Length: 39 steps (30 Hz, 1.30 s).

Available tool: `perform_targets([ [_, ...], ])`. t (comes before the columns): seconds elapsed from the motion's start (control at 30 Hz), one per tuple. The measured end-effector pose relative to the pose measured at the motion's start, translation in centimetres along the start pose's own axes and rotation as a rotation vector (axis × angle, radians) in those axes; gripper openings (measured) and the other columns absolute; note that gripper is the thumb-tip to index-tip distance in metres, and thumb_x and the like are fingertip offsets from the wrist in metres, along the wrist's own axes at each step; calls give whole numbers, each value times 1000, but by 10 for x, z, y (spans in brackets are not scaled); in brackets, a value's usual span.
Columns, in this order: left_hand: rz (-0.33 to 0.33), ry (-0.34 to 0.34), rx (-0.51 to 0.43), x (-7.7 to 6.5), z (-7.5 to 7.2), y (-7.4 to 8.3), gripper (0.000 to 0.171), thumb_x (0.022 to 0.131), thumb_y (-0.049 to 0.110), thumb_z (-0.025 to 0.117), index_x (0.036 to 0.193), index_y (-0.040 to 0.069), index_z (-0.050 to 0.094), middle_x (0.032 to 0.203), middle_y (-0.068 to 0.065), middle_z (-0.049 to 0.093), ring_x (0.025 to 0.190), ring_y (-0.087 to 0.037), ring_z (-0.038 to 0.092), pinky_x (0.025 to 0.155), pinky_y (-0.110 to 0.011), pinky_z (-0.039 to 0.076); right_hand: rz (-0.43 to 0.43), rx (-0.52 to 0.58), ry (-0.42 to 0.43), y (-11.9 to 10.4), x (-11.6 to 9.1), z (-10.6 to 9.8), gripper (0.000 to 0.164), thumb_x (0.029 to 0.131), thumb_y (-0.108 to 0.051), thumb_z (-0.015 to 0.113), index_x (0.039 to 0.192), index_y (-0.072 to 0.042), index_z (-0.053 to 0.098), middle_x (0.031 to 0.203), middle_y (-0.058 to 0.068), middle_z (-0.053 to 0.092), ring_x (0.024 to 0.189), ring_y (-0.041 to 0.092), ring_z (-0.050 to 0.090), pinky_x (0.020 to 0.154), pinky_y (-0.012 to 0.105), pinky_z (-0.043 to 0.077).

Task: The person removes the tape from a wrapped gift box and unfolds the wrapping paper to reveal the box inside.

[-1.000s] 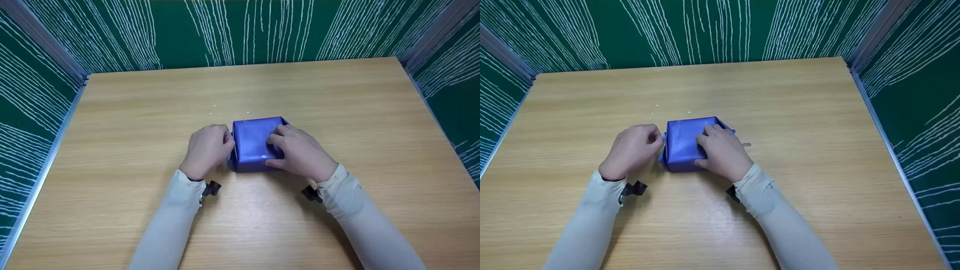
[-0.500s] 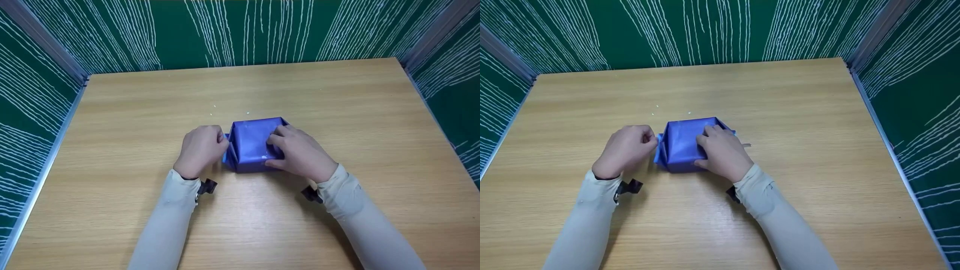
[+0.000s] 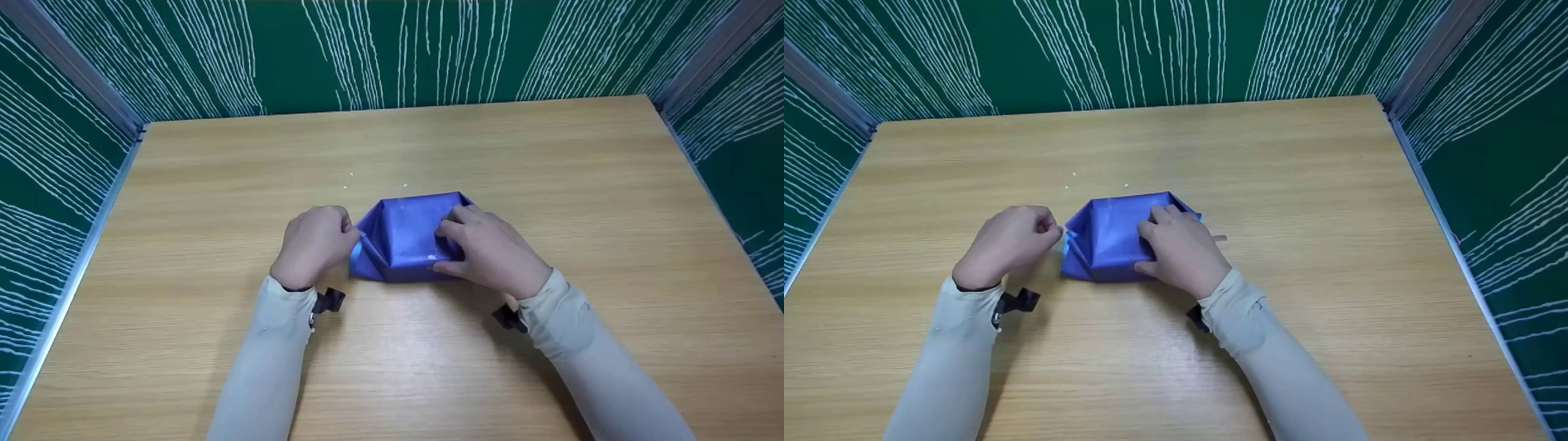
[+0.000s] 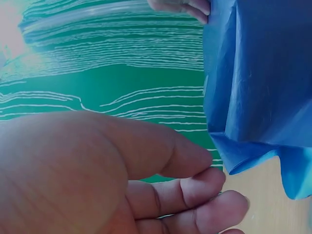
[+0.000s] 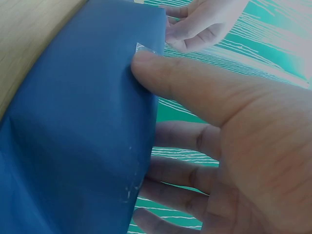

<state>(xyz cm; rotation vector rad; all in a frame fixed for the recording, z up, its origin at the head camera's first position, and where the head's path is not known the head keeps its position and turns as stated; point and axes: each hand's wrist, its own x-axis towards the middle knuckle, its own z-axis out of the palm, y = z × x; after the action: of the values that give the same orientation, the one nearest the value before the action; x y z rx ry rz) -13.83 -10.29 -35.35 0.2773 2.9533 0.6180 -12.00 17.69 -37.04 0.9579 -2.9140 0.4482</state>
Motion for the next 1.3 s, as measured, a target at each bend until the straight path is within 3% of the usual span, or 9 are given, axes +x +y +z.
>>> perform_targets([
  [0.13,-6,12,5,0,-1,1,28,92,17,59,66,16,47,61,6,39,59,-16,43,58,-32,31,0,-3,1,0,0,0,49,82,-41,88,113,-6,72,104,11,61,92,29,57,79,44,54],
  [0.23,34,61,-12,0,-1,7,20,95,18,59,76,13,57,67,3,51,64,-18,51,59,-33,38,8,-1,-8,-1,0,0,50,82,-42,88,114,-6,72,105,12,62,93,29,57,80,45,54],
  [0.37,149,80,-37,0,1,20,16,100,25,62,105,11,67,96,-3,66,86,-21,58,74,-37,50,10,2,-12,-1,0,-1,50,82,-42,88,114,-6,72,106,12,61,93,30,57,80,45,54],
  [0.47,249,33,-21,-1,5,29,29,102,31,61,124,13,67,119,-5,64,106,-22,55,91,-40,52,5,-3,-11,-1,0,-1,50,83,-42,87,114,-6,72,105,11,61,92,29,57,80,44,54],
  [0.57,322,-7,20,-1,11,34,35,103,34,60,132,16,66,133,-5,60,118,-22,54,103,-42,49,2,-9,-14,-1,1,-1,50,83,-43,87,115,-6,72,105,11,61,91,28,57,79,43,53],
  [0.87,424,-20,110,-3,26,41,36,102,40,63,125,13,71,127,-6,62,119,-23,55,103,-41,49,1,-16,-19,-1,1,-1,49,84,-41,87,115,-6,72,104,10,62,90,27,56,76,42,52],
  [1.3,410,-16,114,-4,31,44,34,100,44,67,117,14,72,117,-5,61,108,-23,53,90,-40,51,10,-8,-33,-2,1,0,49,85,-39,86,115,-5,69,105,10,60,92,26,54,77,39,51],
])
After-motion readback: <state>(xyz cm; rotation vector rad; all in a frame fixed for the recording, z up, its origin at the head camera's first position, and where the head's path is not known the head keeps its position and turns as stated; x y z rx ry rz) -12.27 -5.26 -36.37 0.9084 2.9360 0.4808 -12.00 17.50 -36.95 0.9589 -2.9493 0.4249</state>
